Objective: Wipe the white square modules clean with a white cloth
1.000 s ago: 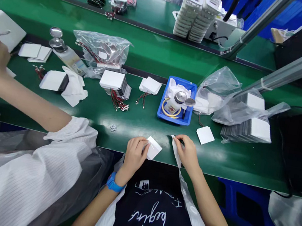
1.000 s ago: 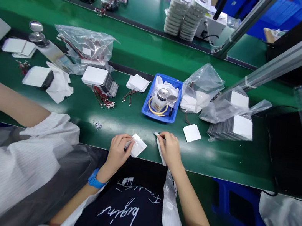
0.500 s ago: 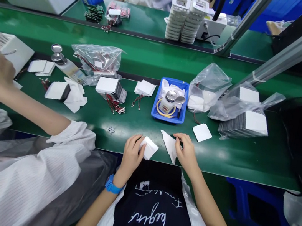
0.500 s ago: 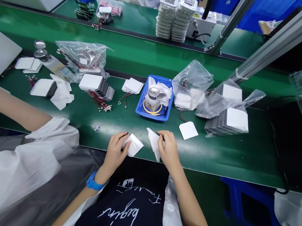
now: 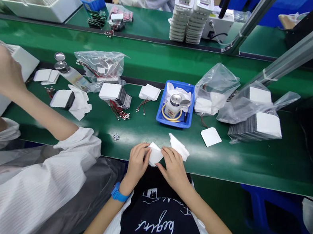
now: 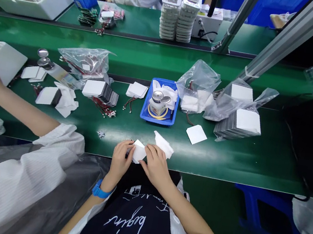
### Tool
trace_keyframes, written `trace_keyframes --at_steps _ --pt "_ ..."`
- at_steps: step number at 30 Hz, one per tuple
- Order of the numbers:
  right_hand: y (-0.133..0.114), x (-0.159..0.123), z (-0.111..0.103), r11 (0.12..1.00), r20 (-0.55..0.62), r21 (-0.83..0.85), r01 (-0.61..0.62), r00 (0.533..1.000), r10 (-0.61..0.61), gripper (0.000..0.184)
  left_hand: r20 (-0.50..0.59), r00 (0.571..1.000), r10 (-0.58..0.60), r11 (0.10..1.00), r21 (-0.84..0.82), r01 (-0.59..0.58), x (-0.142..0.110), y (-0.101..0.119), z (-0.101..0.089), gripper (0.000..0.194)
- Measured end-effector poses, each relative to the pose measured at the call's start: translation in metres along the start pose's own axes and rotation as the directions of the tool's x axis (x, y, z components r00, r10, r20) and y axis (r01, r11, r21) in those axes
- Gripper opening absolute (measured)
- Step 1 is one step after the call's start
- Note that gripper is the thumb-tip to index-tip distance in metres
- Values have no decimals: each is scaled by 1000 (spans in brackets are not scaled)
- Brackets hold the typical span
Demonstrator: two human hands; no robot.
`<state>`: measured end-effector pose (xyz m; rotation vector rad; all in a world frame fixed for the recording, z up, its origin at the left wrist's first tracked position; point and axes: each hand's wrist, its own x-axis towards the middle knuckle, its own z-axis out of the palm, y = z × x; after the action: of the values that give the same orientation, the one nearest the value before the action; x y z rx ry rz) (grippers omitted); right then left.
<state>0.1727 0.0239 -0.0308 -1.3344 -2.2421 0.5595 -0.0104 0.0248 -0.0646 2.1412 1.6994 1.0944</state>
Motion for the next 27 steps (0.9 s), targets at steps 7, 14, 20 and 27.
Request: trace_keyframes --at_steps 7,14,20,27 --pt "0 6 15 1000 -180 2 -8 984 8 12 32 999 -41 994 -102 44 -6 5 -7 18" --pt "-2 18 4 994 -188 11 107 977 -103 15 52 975 -218 938 -266 224 -12 12 -15 29" --pt "-15 24 -31 977 -255 -10 215 944 -211 16 206 919 -336 767 -507 393 0 31 -25 35" --pt "-51 14 -98 962 -330 -28 270 906 -264 28 573 784 -239 286 -730 621 30 87 -84 42"
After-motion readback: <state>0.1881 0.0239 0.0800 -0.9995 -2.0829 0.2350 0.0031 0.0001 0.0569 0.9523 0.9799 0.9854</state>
